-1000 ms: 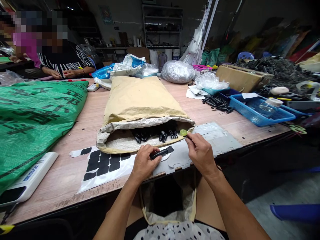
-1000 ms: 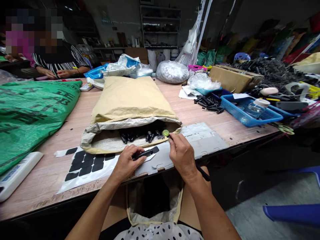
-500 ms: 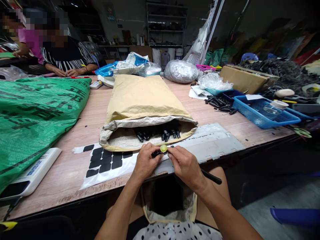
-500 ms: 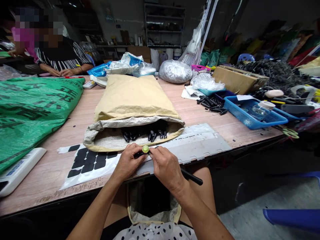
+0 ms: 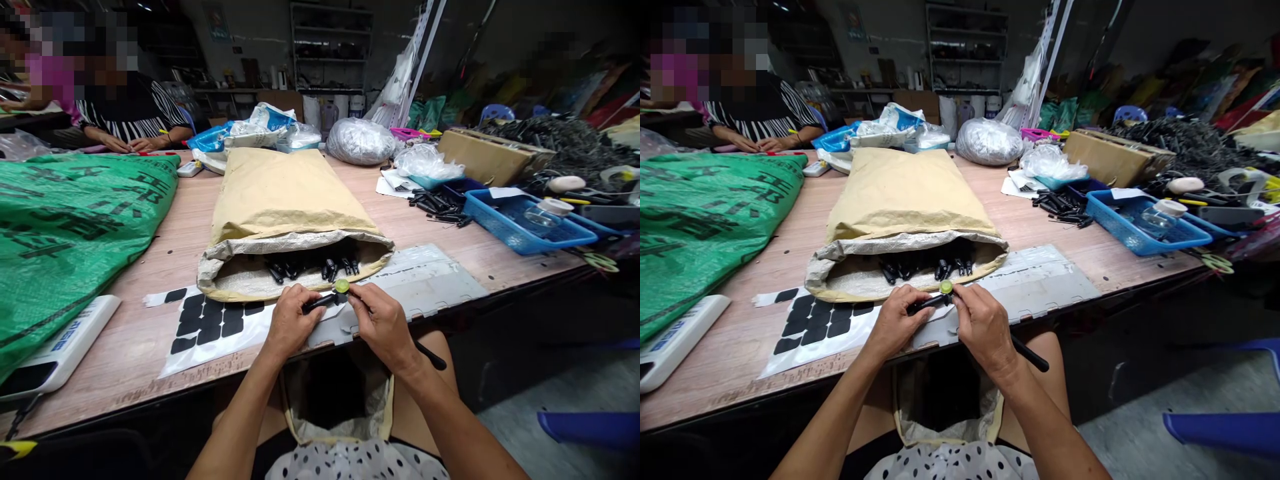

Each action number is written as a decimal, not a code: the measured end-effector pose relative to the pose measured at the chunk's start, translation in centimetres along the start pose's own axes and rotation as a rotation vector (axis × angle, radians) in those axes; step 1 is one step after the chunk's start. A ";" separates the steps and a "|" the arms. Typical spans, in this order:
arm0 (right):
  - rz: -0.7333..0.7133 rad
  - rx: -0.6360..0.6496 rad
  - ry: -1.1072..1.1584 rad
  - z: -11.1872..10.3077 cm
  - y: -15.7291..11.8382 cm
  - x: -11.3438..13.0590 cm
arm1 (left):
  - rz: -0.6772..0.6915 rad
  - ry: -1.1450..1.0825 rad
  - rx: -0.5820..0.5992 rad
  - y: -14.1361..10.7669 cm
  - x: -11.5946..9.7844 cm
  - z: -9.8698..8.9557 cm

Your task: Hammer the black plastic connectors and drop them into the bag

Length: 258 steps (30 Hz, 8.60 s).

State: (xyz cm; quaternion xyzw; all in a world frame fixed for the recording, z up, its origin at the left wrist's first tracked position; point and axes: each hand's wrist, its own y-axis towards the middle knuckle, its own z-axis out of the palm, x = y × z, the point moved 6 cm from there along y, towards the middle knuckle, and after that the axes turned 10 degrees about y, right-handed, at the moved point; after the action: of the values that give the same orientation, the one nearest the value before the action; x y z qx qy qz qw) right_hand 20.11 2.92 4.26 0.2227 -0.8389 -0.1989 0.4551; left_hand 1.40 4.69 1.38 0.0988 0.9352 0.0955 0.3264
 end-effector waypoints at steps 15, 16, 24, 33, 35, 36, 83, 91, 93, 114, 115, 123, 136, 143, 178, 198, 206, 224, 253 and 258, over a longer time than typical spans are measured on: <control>0.025 0.027 -0.340 -1.2 0.0 -4.5 | -0.010 -0.027 0.001 -0.2 -0.5 -0.4; 0.018 0.020 -0.360 -1.1 -0.1 -4.4 | -0.008 -0.026 0.003 -0.2 -0.4 -0.3; -0.018 -0.005 -0.448 -0.6 -0.3 -4.1 | 0.082 0.019 -0.037 -1.0 -1.6 -0.8; -0.025 -0.018 -0.455 -0.6 -0.4 -4.1 | 0.243 -0.010 0.484 -10.9 -5.3 6.4; -0.020 -0.018 -0.453 -0.6 -0.4 -4.1 | 0.087 0.071 0.573 -12.1 -2.9 9.2; -0.018 -0.018 -0.454 -0.6 -0.4 -4.1 | 0.020 0.113 0.618 -12.7 -1.7 10.4; -0.077 -0.019 -0.293 -1.7 -0.1 -3.1 | 0.076 0.024 0.102 0.0 0.5 -1.0; -0.101 0.010 0.081 -0.5 0.9 2.1 | 0.044 0.010 0.100 0.0 0.8 -0.8; -0.124 0.014 0.082 0.3 0.9 2.9 | 0.052 0.008 0.093 0.0 0.8 -0.7; -0.067 0.029 -0.044 1.0 0.0 0.8 | 0.049 -0.012 0.077 0.0 0.8 -0.8; -0.062 0.008 -0.044 0.6 0.1 0.5 | 0.047 -0.007 0.080 0.0 0.7 -0.9; -0.051 -0.014 -0.157 -2.2 1.0 -3.3 | 0.040 0.000 0.090 0.0 0.6 -1.0; -0.065 0.041 -0.293 -1.7 0.4 -5.2 | 0.056 0.007 0.102 0.1 0.9 -0.7; -0.049 0.047 -0.371 -1.6 0.4 -5.2 | 0.134 0.014 0.138 -1.9 -1.8 -1.6; -0.019 0.039 -0.375 -1.6 0.4 -5.2 | -0.708 0.581 -0.005 4.1 6.6 -6.3; -0.041 0.043 -0.394 -1.5 0.2 -5.2 | 0.077 0.090 0.048 -0.1 0.3 -0.9; -0.138 -0.037 -0.177 -2.8 1.3 -2.3 | 0.029 0.006 0.047 -0.1 0.8 -0.8; -0.103 0.089 -0.082 2.4 0.4 2.0 | 0.082 0.031 0.037 -0.1 0.7 -0.8; -0.056 0.022 -0.330 -2.0 -0.6 -4.8 | 0.071 0.096 0.068 -0.3 0.2 -0.9; -0.067 -0.004 -0.424 -1.6 -0.8 -4.4 | 0.098 0.079 0.061 -0.2 0.3 -0.9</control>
State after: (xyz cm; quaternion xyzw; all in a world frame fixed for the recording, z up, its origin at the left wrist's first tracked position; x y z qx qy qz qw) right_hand 23.73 4.47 1.67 0.2027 -0.9076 -0.2578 0.2621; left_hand 0.60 4.52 1.80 0.1508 0.9438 0.0866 0.2812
